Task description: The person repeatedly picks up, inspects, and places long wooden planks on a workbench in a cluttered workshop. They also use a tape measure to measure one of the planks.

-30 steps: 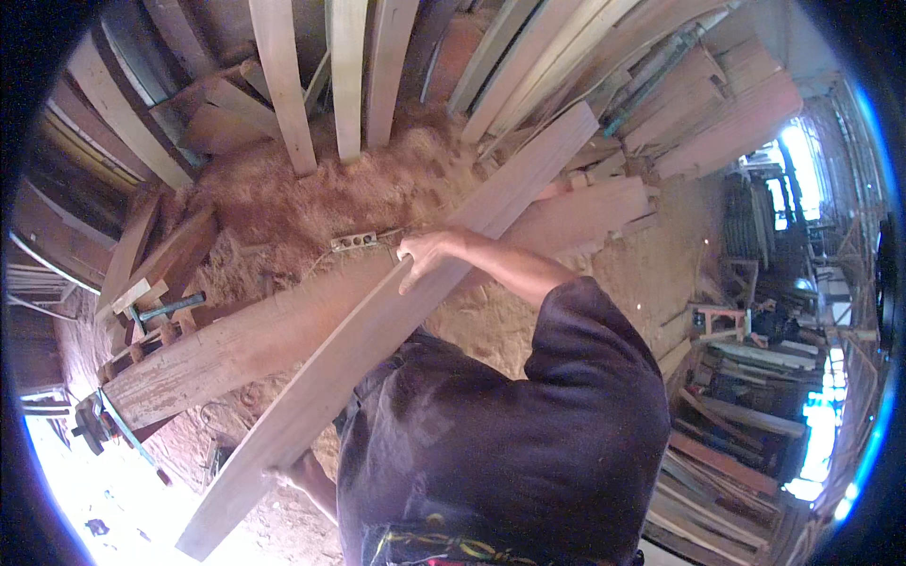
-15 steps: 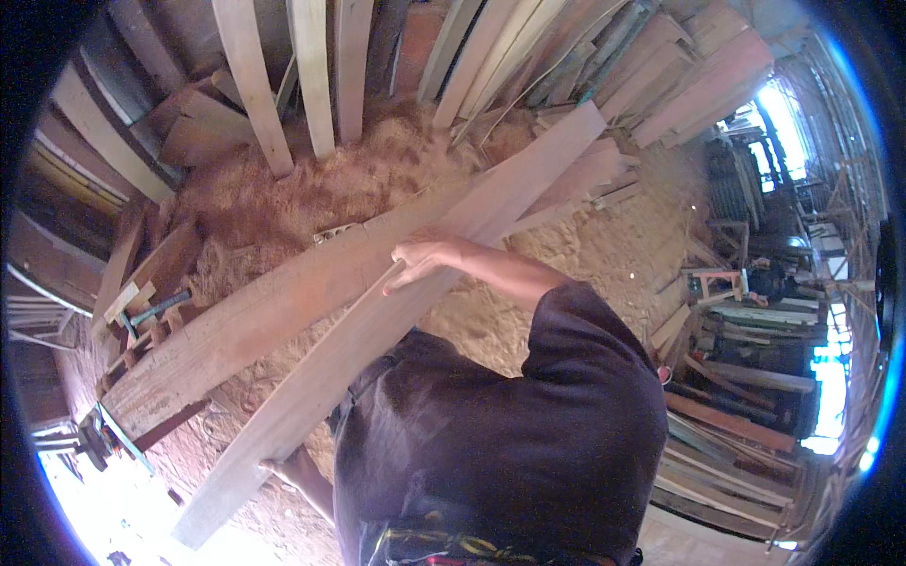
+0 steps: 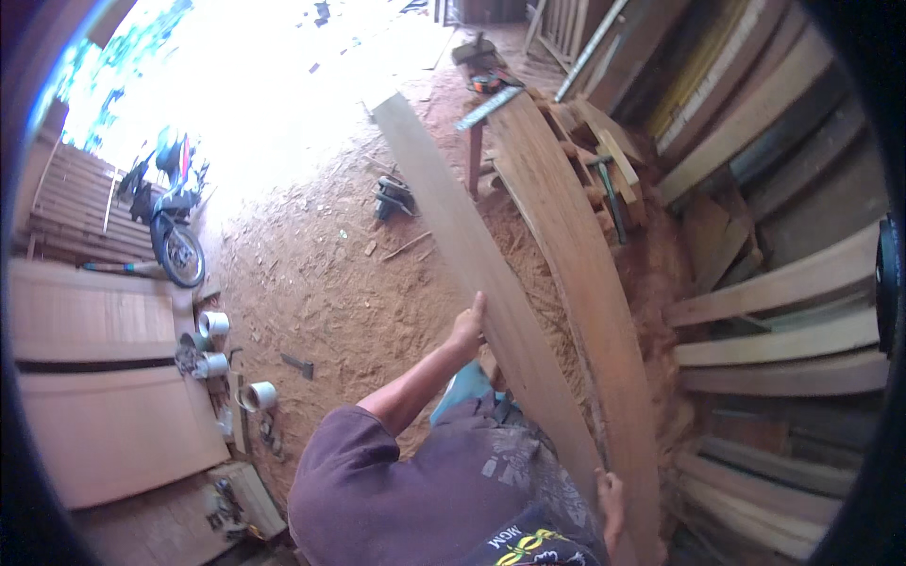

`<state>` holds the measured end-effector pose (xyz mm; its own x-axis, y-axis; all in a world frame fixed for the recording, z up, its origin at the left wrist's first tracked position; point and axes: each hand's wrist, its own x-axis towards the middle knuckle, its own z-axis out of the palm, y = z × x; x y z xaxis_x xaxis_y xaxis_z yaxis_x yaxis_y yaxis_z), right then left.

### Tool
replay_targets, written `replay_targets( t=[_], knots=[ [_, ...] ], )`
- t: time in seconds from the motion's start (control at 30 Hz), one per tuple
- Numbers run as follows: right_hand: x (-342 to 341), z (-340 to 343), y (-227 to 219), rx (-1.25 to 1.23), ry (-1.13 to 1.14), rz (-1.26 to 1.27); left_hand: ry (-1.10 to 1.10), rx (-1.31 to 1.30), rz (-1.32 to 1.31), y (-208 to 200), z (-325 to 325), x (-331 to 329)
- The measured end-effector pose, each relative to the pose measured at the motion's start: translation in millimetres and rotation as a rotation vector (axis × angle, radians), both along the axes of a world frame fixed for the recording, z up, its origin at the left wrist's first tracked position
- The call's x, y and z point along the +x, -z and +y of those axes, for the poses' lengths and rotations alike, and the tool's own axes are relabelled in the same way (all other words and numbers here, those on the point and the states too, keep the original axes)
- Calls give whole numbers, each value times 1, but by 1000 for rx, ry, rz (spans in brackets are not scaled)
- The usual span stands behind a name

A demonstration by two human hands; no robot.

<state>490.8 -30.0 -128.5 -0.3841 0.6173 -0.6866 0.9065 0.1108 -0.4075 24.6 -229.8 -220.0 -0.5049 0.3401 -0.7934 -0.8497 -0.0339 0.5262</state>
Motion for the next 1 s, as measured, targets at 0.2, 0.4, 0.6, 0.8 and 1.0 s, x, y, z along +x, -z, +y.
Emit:
replay_targets(
  t=[0.2, 0.4, 0.6, 0.8, 1.0],
  knots=[
    [48, 20, -10, -65, -59, 114, -59, -17, 51, -16, 36, 36],
    [109, 36, -49, 30, -96, 29, -34, -1, 119, -18, 84, 101],
    [166, 38, -90, 255, -37, -86, 90, 40, 265, -16, 139, 171],
    [233, 51, -106, 400, 3, -185, 384, 242, 256, -29, 183, 215],
    [269, 56, -62, 472, 28, -49, 630, -107, 352, -57, 194, 247]
  ],
)
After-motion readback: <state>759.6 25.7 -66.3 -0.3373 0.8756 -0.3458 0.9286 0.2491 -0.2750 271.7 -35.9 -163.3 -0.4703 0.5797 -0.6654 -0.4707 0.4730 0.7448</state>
